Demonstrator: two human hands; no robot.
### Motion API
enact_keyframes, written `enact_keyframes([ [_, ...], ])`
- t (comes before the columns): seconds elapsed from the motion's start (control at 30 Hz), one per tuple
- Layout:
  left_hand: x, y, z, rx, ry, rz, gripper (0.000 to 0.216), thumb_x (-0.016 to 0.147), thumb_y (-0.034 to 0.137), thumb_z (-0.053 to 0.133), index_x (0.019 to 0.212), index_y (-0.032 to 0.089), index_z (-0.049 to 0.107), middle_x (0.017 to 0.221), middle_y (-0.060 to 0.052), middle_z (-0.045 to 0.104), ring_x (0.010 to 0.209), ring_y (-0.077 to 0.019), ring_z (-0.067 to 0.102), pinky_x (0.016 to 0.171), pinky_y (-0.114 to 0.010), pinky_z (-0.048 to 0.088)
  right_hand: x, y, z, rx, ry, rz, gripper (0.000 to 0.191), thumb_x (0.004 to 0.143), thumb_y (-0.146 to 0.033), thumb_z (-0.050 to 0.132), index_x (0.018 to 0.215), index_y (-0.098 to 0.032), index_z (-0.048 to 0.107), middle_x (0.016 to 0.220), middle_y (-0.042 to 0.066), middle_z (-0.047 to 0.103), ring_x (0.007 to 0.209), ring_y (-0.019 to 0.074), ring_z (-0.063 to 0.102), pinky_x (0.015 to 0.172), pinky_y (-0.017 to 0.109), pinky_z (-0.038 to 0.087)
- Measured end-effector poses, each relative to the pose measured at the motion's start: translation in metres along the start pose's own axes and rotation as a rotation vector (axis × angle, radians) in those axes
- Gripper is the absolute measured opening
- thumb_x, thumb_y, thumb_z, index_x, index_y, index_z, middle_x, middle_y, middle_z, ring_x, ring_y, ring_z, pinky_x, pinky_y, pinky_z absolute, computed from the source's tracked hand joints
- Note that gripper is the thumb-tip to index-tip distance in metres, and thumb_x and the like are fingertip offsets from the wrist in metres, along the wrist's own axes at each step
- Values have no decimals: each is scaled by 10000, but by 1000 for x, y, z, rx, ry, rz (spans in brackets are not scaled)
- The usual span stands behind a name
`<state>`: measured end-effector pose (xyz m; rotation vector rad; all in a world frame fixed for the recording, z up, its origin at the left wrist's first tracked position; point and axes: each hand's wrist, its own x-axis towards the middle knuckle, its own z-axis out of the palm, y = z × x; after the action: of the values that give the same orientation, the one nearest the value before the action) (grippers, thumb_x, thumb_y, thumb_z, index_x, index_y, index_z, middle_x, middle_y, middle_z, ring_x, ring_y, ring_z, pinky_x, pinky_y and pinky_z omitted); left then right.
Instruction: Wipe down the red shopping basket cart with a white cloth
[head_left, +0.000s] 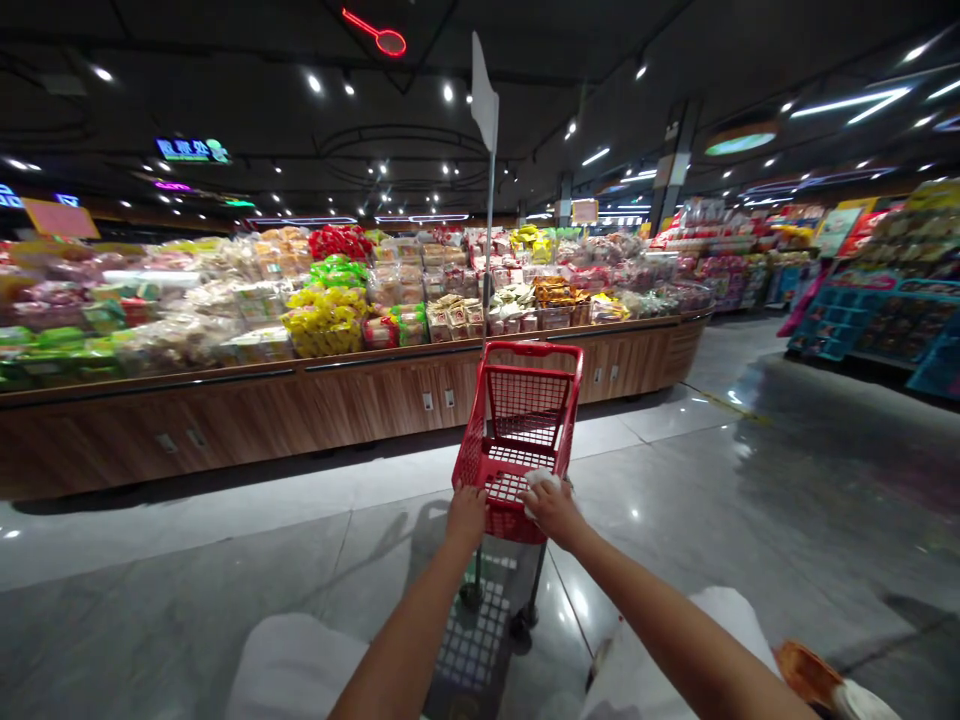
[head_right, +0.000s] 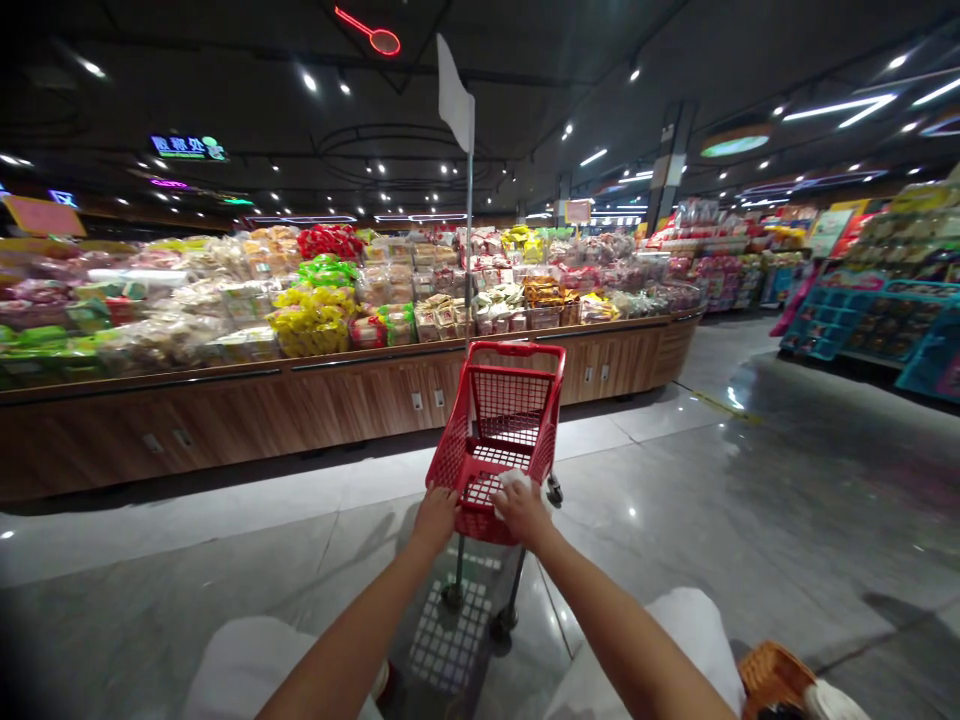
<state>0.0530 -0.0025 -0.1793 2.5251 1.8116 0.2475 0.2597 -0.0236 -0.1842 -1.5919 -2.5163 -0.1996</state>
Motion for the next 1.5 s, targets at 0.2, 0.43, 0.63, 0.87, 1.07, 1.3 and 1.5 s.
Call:
enact_keyframes([
  [0.2, -11, 19, 11, -83, -52, 102, 235, 868, 231, 546, 1074, 162, 636, 1099, -121, 674, 1144, -268, 558, 1138, -429, 264, -3, -29, 1, -48, 10, 196, 371, 917, -110, 337, 1193, -145, 583, 1168, 209, 600, 1063, 325, 537, 897, 516, 349],
  [0.43, -32, -25, -14, -90, -159, 162, 177, 882, 323, 551, 996, 242, 660, 1075, -71, 694, 1108, -238, 592, 1081, -411, 353, 5, -44, -1, 145, 5, -11, 321, 907, -246, 497, 1217, -264, 582, 1292, 122, 552, 1199, 283, 475, 944, 436, 373],
  [0.63, -50, -68, -16, 4, -27, -15, 266, 793, 330, 677, 1032, 221, 640, 1238, -92, 635, 1437, -321, 223, 1175, -582, 27, -4, -18, -4, 93, -3, -98, 657, 784, -454, 667, 1385, -308, 445, 1529, 103, 310, 1345, 366, 285, 1000, 520, 301],
  [0.87, -58, -73, 1, -36, 28, -75, 252, 759, 345, 688, 958, 190, 678, 1123, -109, 695, 1436, -343, 212, 1171, -595, 53, 18, -67, 12, -19, 20, 62, 373, 893, -308, 535, 1235, -169, 587, 1403, 187, 469, 1176, 362, 484, 885, 482, 398],
  [1.07, -70, -76, -4, -91, 70, -112, 232, 759, 345, 665, 917, 179, 702, 1080, -112, 712, 1381, -364, 322, 1161, -614, 64, 34, -105, 12, -64, 60, 141, 372, 883, -99, 403, 1176, -110, 632, 1295, 243, 554, 1068, 360, 562, 824, 515, 402],
  [1.3, -73, -67, -6, -150, 59, -149, 209, 756, 207, 621, 943, 182, 712, 1056, -92, 721, 1353, -349, 365, 1159, -609, 57, 40, -132, 8, 76, 81, -64, 308, 898, -327, 520, 1140, -166, 624, 1233, 183, 605, 1041, 306, 562, 870, 469, 392],
  [1.5, -71, -65, -1, -157, 69, -146, 192, 792, 309, 662, 929, 184, 710, 1037, -101, 710, 1308, -345, 411, 1152, -624, 22, 42, -78, -2, 74, 133, -96, 489, 764, -512, 660, 1137, -199, 622, 1560, 160, 229, 1419, 344, 174, 1106, 531, 73],
])
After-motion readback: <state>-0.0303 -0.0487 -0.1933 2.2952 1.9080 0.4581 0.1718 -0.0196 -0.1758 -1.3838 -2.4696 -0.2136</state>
